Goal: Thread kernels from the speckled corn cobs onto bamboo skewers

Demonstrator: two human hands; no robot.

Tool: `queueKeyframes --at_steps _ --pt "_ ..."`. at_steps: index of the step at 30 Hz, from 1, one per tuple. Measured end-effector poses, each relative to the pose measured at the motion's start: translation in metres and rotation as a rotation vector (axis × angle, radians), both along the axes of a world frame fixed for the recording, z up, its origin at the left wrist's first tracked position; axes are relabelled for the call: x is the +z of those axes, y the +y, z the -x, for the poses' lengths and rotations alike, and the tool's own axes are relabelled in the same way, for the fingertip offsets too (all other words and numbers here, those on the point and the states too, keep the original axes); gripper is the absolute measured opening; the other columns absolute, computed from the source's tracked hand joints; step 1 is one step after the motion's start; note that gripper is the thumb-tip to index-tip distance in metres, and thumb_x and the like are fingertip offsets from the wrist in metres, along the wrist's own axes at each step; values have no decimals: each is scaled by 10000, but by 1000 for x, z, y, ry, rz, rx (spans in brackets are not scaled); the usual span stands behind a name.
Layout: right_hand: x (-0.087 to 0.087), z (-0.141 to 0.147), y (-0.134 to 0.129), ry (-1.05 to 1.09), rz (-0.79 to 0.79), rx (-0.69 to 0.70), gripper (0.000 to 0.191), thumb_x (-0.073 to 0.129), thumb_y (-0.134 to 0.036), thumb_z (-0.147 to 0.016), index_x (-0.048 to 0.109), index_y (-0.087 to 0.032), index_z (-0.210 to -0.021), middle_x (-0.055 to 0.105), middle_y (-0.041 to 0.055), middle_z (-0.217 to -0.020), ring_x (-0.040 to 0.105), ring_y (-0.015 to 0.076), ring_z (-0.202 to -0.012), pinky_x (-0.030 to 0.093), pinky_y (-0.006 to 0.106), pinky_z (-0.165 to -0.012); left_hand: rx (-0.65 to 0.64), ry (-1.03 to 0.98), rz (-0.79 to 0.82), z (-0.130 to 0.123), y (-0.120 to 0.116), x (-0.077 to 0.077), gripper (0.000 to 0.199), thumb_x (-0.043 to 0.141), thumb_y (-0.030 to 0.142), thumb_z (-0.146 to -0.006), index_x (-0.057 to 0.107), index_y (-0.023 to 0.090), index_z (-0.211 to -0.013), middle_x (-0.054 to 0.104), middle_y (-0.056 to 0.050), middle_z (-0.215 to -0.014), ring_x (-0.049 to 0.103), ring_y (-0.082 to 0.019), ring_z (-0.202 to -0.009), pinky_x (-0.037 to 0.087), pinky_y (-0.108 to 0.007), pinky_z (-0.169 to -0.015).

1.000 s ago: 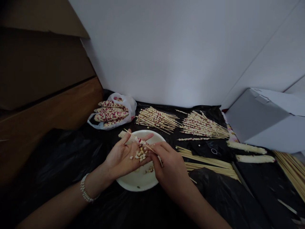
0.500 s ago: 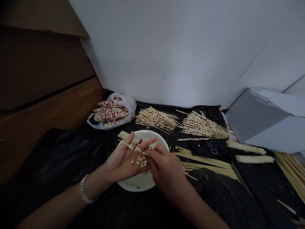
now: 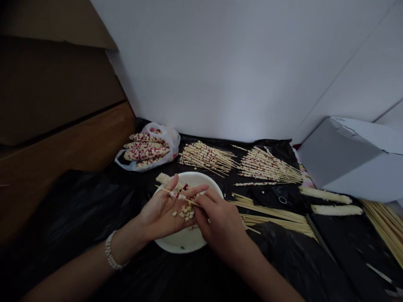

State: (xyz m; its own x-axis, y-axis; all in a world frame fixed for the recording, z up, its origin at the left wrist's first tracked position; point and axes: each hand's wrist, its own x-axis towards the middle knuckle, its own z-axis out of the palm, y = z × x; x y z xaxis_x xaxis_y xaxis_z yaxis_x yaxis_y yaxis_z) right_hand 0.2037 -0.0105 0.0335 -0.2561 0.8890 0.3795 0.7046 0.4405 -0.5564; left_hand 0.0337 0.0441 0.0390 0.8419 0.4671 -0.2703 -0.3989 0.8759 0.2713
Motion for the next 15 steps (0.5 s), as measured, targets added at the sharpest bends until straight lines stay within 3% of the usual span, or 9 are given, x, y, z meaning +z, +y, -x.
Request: queueKeyframes --at_steps 6,15 --pt "8 -6 2 86 -46 -19 207 499 -184 -903 667 -230 -1016 634 42 -896 616 152 -836 494 280 -746 161 34 49 1 9 -3 682 284 524 -959 416 -4 -1371 683 -195 -1056 654 -239 -973 454 -331 -868" --pt "-6 -3 4 44 -47 38 227 502 -148 -882 664 -238 -1012 653 48 -992 628 165 -933 506 300 -801 119 -3 29 2 5 0 693 303 540 -950 439 -4 -1358 647 -216 -1174 628 -254 -1046 427 -348 -935"
